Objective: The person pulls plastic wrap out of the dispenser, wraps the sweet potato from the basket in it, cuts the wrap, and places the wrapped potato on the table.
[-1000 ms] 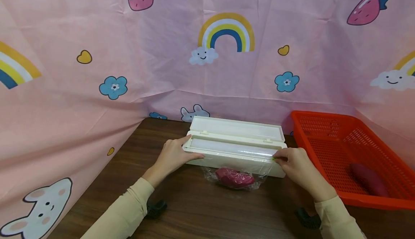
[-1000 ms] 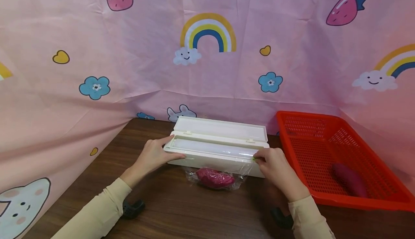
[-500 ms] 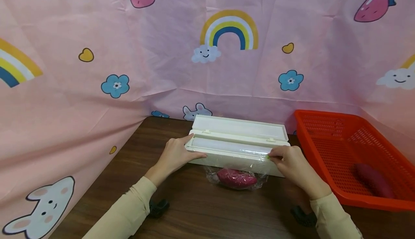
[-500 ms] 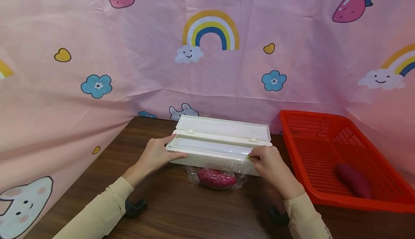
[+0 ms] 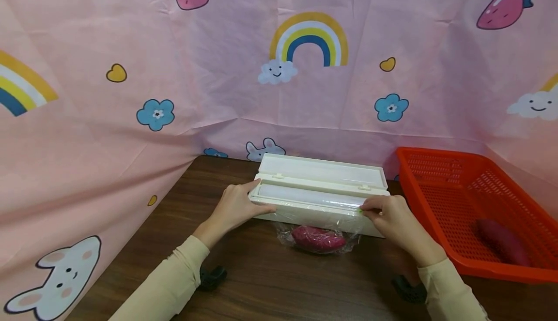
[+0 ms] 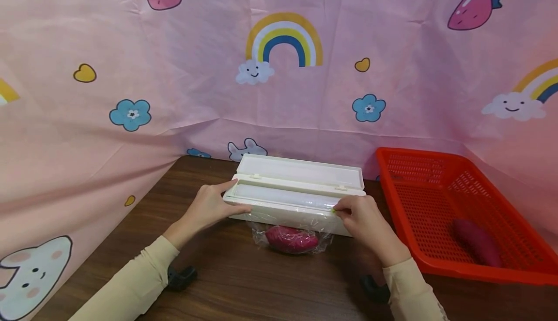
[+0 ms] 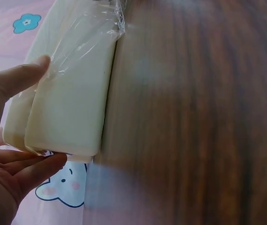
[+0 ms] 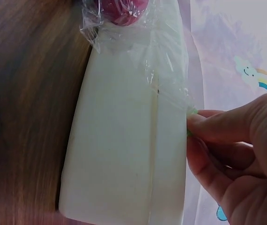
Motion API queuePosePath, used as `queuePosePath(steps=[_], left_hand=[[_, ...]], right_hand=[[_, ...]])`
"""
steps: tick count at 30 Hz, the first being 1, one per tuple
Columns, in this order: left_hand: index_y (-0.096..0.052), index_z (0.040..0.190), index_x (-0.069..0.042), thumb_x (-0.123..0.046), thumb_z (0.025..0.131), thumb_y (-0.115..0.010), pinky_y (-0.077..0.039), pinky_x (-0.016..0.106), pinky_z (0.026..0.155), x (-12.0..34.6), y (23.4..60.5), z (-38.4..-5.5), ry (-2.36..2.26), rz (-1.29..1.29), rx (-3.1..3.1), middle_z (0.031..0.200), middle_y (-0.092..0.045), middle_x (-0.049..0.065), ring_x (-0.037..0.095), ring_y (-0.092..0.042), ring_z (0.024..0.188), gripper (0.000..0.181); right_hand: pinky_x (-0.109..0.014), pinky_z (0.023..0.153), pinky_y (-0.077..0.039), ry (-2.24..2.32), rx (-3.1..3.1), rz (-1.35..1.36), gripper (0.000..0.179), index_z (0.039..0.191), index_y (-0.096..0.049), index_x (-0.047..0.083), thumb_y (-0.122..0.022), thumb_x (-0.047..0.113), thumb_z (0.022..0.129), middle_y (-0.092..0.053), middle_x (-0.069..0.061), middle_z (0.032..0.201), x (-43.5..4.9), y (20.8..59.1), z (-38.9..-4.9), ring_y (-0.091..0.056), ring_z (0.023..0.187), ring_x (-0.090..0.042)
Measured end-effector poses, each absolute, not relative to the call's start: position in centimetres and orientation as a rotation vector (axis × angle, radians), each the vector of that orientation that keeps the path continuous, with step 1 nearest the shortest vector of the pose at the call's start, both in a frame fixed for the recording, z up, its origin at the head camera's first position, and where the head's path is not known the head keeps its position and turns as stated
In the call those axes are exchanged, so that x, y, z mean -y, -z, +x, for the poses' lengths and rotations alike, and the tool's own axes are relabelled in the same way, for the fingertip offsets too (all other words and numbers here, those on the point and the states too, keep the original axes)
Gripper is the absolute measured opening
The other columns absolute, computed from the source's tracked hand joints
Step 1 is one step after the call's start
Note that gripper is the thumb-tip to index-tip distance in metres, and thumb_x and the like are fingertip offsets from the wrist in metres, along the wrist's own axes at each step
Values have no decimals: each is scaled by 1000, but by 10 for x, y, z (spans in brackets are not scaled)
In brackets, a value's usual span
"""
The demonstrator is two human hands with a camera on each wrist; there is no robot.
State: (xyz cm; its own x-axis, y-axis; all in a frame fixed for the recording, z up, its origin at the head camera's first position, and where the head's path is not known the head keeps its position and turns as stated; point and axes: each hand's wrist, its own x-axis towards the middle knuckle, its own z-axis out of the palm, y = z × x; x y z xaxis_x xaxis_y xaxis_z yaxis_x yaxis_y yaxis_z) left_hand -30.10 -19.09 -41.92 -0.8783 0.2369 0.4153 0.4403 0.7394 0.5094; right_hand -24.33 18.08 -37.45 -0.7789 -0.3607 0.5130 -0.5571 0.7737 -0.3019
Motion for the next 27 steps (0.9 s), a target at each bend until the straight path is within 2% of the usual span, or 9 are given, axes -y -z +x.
queuePosePath(steps=[9, 20, 27], left_hand=[[-60, 139, 1, -57, 72, -87, -57, 49, 93, 190, 419, -301, 857, -548, 2629, 130, -67, 25, 34, -69, 116, 93], [-62, 136, 2, -53, 69, -90, -59, 46, 83, 189, 420, -302, 847, -568, 2563, 122, -70, 26, 30, -73, 99, 91], [-63, 135, 3, -53, 69, -91, -60, 45, 81, 189, 420, -301, 823, -582, 2547, 120, -70, 27, 30, -74, 95, 91]], right_hand=[[-26, 61, -53, -616, 2556, 686, 13, 82, -81, 10, -79, -3, 82, -77, -3, 80, -181, 376, -243, -64, 71, -7], [-32, 66, -59, -591, 2520, 717, 17, 80, -81, 11, -80, -6, 79, -77, -1, 83, -181, 378, -246, -72, 76, -14], [-31, 64, -57, -589, 2493, 763, 17, 78, -80, 10, -79, -7, 79, -76, 0, 81, -174, 378, -248, -67, 72, -9]])
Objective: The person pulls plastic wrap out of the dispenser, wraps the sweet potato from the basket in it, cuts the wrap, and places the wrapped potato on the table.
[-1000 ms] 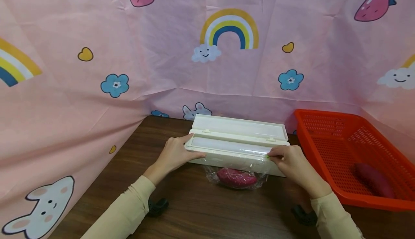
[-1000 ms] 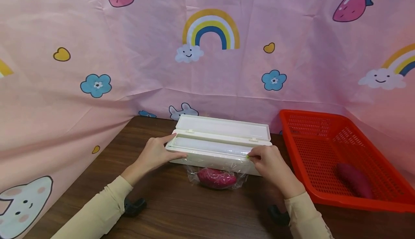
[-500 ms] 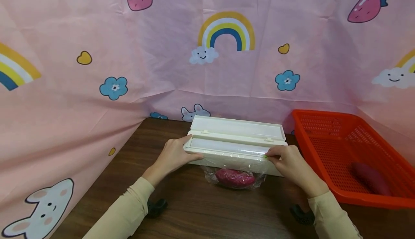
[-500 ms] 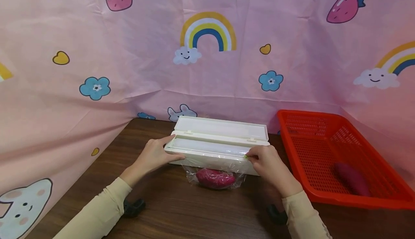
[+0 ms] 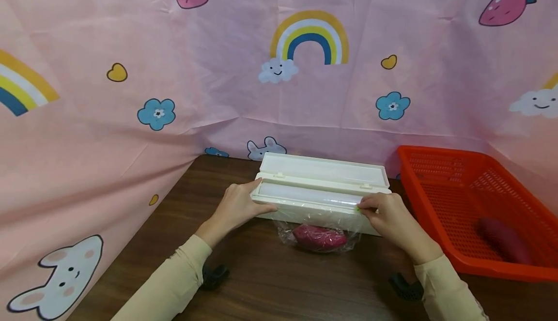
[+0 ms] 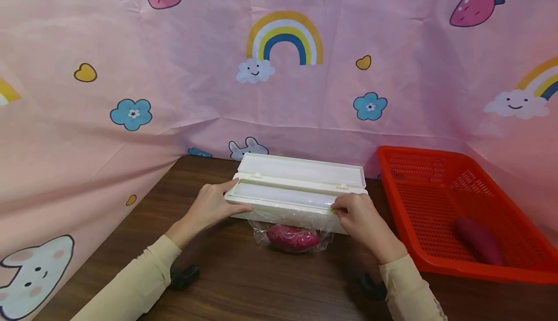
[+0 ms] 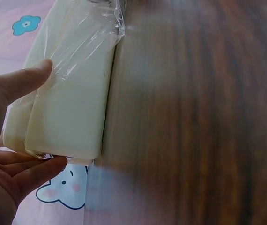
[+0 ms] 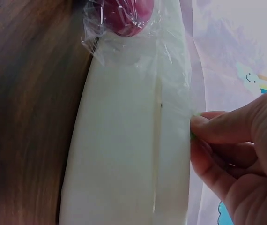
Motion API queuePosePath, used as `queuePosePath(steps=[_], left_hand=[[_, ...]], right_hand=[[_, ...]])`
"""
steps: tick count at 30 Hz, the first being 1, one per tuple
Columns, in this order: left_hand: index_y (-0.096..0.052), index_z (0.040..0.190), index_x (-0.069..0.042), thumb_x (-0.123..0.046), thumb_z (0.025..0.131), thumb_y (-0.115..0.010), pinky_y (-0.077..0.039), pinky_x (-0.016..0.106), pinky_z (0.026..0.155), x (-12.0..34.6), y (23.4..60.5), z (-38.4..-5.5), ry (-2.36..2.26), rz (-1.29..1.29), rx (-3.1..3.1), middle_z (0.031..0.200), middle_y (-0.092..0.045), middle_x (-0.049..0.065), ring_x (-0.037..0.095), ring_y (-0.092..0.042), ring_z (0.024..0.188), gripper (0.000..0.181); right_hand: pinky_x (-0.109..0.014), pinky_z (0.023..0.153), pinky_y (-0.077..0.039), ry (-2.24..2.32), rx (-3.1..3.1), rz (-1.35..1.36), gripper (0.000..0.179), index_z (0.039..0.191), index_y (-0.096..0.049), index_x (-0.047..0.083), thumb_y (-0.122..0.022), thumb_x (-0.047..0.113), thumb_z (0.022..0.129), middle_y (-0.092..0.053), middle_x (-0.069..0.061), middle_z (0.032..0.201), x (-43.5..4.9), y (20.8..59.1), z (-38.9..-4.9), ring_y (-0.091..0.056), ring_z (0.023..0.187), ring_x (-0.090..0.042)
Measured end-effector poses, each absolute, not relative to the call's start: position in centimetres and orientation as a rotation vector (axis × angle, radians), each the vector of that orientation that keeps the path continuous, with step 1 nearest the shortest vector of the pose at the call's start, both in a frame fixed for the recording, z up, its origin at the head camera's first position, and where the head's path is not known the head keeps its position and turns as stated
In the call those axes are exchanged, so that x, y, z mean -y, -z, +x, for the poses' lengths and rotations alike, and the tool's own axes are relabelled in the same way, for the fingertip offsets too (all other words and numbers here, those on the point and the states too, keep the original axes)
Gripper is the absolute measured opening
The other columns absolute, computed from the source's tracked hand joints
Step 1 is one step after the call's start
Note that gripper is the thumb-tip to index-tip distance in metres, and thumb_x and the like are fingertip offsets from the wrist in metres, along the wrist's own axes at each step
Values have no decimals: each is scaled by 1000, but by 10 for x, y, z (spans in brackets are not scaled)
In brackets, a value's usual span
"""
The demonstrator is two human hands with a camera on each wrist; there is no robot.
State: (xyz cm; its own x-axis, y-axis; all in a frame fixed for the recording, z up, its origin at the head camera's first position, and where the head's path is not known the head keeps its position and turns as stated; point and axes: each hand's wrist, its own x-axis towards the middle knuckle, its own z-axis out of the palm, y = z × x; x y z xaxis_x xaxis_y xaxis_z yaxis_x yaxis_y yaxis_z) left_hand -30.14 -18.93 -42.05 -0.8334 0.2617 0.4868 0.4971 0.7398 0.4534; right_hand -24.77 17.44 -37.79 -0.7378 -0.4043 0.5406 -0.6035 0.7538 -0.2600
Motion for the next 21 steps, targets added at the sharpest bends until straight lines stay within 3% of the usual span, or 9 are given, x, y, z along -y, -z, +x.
queuePosePath(steps=[6, 13, 21], left_hand=[[-62, 136, 2, -52, 69, -91, -59, 44, 80, 187, 422, -302, 827, -592, 2544, 120, -70, 27, 27, -74, 92, 91], [-64, 134, 2, -52, 69, -91, -60, 44, 80, 180, 422, -302, 813, -613, 2543, 116, -72, 25, 28, -74, 88, 89], [-64, 132, 5, -51, 69, -91, -58, 47, 84, 186, 419, -300, 776, -615, 2530, 114, -72, 28, 30, -75, 87, 89]], right_hand=[[-36, 68, -59, -619, 2420, 846, 15, 78, -80, 5, -79, -10, 76, -76, -3, 81, -155, 381, -254, -71, 75, -15], [-32, 64, -58, -671, 2477, 891, 17, 82, -80, 2, -73, -13, 79, -76, -4, 80, -124, 376, -260, -70, 72, -13], [-36, 65, -59, -654, 2428, 917, 15, 80, -79, -1, -72, -14, 77, -76, -10, 82, -114, 379, -261, -73, 75, -20]])
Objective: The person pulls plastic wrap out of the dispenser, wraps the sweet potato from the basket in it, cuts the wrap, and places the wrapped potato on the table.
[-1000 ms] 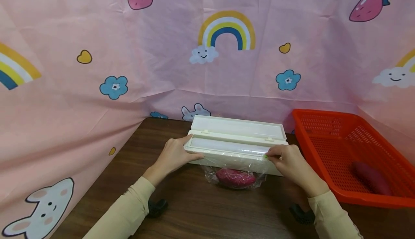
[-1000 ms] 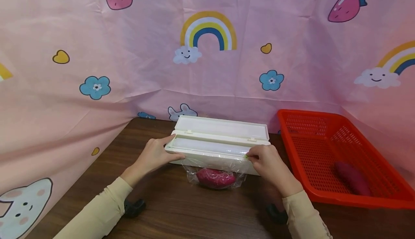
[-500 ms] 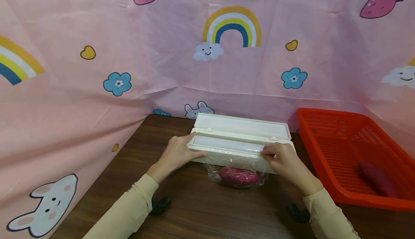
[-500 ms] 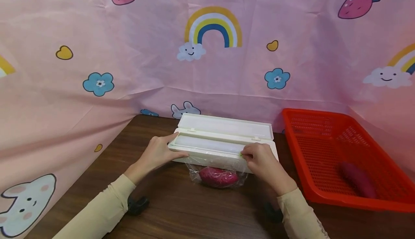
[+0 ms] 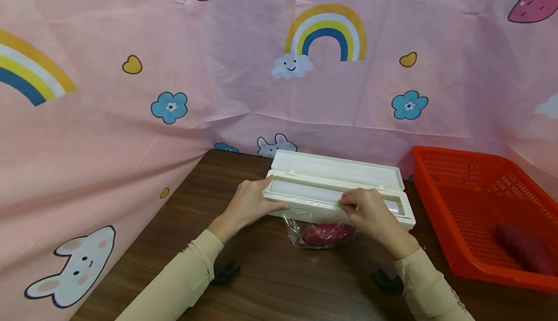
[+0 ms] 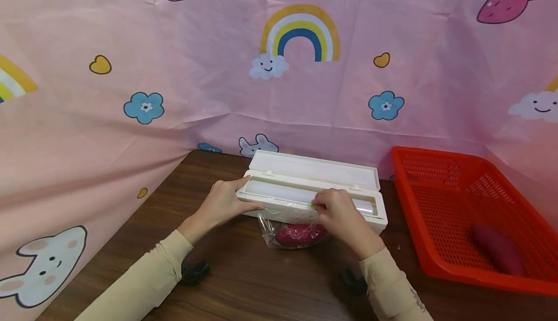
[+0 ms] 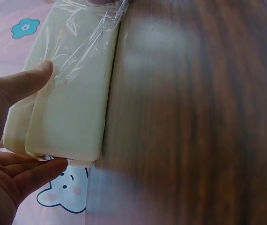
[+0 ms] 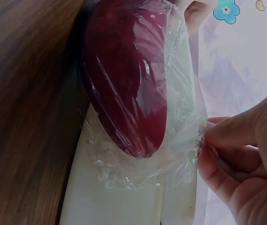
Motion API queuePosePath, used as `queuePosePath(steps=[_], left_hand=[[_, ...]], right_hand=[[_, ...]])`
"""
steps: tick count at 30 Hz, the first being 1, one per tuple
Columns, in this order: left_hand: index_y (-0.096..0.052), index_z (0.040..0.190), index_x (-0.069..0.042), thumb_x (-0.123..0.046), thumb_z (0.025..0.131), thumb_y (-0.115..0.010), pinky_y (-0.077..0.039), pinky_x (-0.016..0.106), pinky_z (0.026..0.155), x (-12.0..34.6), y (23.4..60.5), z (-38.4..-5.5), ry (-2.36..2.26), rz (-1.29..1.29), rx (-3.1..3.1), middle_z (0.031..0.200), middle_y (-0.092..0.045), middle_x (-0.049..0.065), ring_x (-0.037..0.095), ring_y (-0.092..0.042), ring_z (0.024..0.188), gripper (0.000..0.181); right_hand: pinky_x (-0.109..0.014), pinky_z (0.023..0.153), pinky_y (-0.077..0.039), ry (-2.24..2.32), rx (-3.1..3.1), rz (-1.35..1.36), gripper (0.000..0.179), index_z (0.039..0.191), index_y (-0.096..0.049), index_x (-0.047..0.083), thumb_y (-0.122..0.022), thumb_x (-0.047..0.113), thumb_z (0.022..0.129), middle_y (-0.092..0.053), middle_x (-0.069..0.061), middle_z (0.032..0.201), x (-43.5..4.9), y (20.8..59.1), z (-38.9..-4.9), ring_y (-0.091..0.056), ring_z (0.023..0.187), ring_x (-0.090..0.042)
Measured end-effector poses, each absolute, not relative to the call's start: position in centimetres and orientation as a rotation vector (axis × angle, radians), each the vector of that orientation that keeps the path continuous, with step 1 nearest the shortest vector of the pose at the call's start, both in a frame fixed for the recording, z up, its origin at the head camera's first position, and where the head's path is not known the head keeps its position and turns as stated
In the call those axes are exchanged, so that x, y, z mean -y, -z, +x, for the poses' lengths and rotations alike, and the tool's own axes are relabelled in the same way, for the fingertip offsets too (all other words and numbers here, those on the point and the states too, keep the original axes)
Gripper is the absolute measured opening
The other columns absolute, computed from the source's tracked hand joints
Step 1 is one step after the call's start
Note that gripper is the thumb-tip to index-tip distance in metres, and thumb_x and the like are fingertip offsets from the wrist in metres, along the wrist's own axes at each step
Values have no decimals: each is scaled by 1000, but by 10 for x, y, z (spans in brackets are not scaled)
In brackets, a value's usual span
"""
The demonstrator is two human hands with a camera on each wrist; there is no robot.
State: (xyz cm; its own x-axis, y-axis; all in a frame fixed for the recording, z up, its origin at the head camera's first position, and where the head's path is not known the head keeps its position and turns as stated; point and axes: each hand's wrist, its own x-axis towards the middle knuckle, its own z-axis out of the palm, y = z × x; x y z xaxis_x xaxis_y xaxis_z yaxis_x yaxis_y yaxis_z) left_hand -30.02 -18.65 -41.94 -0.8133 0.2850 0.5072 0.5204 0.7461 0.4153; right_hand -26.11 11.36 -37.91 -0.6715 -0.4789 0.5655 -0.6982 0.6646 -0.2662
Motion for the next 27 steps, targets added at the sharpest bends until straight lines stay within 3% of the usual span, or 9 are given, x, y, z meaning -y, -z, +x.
queuePosePath(steps=[12, 27], left_hand=[[-66, 131, 5, -51, 69, -91, -58, 47, 79, 185, 420, -301, 737, -637, 2495, 101, -75, 27, 24, -68, 69, 87], [-67, 130, 4, -48, 71, -90, -57, 35, 66, 185, 420, -300, 753, -673, 2493, 102, -77, 22, 19, -67, 70, 82]], right_hand=[[-39, 69, -60, -667, 2381, 935, 14, 78, -79, -1, -73, -13, 75, -76, -10, 82, -110, 383, -266, -73, 78, -22], [-34, 66, -57, -724, 2404, 1015, 13, 78, -76, -2, -68, -12, 80, -75, -9, 80, -44, 380, -277, -69, 73, -18]])
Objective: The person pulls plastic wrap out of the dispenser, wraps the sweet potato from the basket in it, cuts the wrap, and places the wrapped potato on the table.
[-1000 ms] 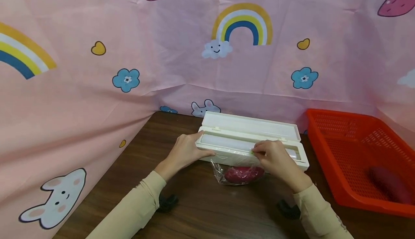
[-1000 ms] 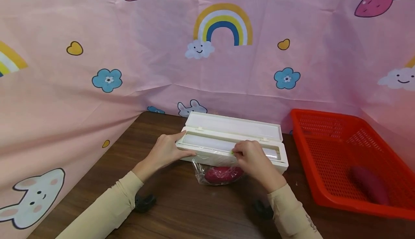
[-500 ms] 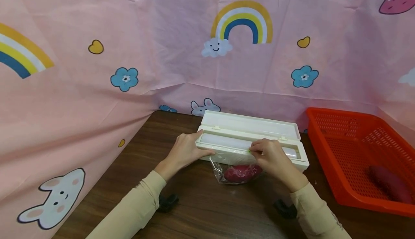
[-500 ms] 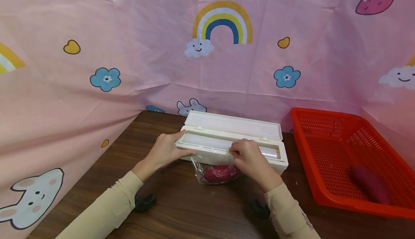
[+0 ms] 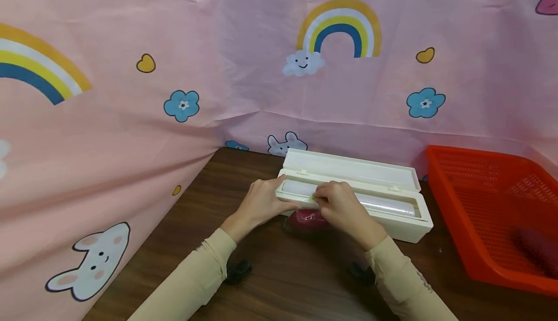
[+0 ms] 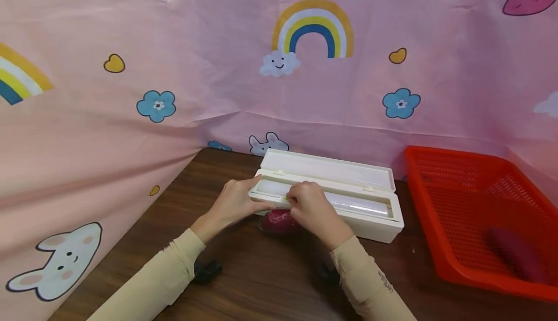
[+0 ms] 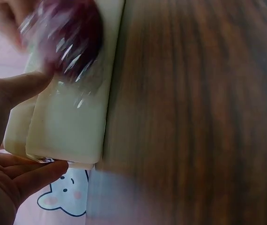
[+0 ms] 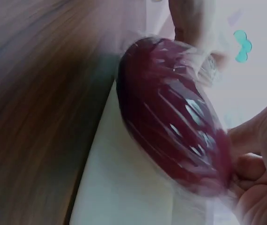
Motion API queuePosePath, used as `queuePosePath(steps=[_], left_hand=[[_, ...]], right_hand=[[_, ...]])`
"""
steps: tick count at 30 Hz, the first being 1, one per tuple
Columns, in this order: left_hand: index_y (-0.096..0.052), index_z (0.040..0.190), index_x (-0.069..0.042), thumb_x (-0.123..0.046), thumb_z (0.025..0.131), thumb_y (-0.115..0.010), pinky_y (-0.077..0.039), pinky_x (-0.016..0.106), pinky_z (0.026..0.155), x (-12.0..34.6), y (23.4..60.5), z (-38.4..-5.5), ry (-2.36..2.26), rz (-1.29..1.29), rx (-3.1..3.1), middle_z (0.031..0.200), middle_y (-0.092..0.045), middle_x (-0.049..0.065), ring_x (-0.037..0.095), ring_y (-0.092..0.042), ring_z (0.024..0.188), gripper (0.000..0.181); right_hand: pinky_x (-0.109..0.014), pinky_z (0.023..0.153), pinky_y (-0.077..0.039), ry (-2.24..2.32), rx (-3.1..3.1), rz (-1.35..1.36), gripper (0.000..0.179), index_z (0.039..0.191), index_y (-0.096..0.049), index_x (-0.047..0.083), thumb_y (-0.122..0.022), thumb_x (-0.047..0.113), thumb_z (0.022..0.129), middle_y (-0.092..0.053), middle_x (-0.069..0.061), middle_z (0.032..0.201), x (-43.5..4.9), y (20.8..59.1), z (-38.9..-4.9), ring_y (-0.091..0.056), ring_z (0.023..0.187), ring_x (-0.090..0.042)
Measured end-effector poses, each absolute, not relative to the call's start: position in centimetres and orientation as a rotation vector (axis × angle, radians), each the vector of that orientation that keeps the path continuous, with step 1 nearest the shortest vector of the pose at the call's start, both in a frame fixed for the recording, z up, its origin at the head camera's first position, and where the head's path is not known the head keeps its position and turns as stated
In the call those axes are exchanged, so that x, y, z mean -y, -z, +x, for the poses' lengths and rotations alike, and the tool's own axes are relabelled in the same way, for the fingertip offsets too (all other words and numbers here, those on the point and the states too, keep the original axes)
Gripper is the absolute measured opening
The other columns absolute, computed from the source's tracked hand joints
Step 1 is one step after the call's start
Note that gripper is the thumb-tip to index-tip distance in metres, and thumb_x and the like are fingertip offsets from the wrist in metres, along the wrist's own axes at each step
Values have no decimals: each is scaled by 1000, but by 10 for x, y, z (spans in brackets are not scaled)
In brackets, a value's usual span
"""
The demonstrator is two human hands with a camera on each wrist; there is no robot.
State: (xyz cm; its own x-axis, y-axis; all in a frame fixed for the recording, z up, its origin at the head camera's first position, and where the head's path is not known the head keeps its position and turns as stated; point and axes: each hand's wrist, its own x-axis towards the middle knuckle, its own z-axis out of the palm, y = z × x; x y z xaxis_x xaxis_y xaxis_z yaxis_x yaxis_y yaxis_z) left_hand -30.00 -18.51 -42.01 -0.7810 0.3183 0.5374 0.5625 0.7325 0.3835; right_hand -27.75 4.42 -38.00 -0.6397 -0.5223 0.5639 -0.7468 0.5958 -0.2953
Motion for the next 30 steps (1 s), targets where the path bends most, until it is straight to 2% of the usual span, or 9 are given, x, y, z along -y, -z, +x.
queuePosePath(steps=[5, 16, 23, 28, 30], left_hand=[[-68, 128, 3, -50, 71, -90, -54, 32, 62, 180, 417, -301, 709, -684, 2476, 97, -77, 20, 17, -61, 65, 81], [-67, 129, 4, -50, 71, -90, -53, 31, 61, 185, 416, -298, 712, -673, 2502, 97, -77, 20, 14, -58, 63, 82], [-66, 131, 4, -50, 71, -90, -57, 41, 72, 185, 421, -299, 735, -645, 2519, 96, -77, 22, 15, -57, 61, 85], [-68, 129, 1, -53, 72, -89, -51, 31, 61, 184, 419, -299, 727, -662, 2516, 90, -77, 17, 14, -56, 62, 81], [-68, 129, 0, -54, 72, -88, -51, 30, 61, 184, 418, -298, 729, -659, 2528, 90, -77, 16, 14, -55, 62, 81]], right_hand=[[-37, 70, -60, -723, 2392, 999, 12, 79, -77, -2, -69, -11, 79, -76, -11, 81, -36, 377, -278, -72, 78, -21], [-37, 69, -59, -730, 2406, 1007, 11, 79, -77, -2, -70, -10, 80, -76, -10, 81, -30, 378, -279, -71, 76, -19], [-36, 68, -58, -726, 2407, 1008, 12, 77, -77, -1, -69, -10, 78, -75, -9, 79, -28, 380, -280, -70, 74, -18], [-34, 65, -56, -734, 2410, 1006, 13, 75, -76, 1, -70, -10, 78, -74, -7, 76, -27, 378, -281, -65, 69, -14], [-32, 64, -55, -753, 2428, 996, 13, 75, -77, 2, -70, -9, 79, -74, -6, 77, -27, 378, -282, -63, 68, -13]])
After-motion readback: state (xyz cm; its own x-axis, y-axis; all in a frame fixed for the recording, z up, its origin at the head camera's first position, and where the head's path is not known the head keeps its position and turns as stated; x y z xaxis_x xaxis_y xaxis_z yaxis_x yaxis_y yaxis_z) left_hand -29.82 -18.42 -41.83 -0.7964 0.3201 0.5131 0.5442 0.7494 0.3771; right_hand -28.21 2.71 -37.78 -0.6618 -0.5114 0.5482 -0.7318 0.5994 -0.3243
